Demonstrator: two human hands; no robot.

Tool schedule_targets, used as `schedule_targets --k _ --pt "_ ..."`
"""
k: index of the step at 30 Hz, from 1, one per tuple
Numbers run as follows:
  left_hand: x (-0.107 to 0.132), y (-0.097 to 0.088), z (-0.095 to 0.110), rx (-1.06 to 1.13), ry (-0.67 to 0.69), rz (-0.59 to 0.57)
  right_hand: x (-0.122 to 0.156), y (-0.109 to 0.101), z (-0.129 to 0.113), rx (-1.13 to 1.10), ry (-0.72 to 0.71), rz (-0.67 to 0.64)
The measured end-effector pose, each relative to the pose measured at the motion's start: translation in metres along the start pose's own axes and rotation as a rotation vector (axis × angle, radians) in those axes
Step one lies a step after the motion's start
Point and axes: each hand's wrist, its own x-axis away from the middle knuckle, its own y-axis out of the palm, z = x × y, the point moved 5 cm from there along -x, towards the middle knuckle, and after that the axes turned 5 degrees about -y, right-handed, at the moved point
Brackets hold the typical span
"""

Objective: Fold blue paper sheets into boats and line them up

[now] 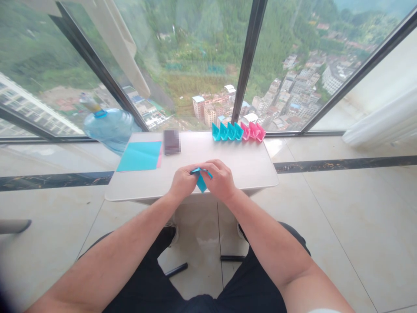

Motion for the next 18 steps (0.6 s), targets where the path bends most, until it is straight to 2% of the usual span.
schedule_targets --k 3,9,14,18 --pt "0.002 0.002 0.005 -0.009 0.009 -0.015 0.002 0.002 0.006 0.013 0.080 -0.005" --pt "-0.002 -0.005 0.009 -0.002 0.037 0.059 0.005 0.006 0.012 0.052 0.139 -0.076" --pt "-0.002 -0.007 0.012 0.099 0.013 -0.015 0.007 0.007 0.014 0.040 0.175 -0.087" --pt "-0.001 -0.007 0.014 0.116 -0.009 -0.029 0.007 0.008 0.013 0.021 0.208 -0.104"
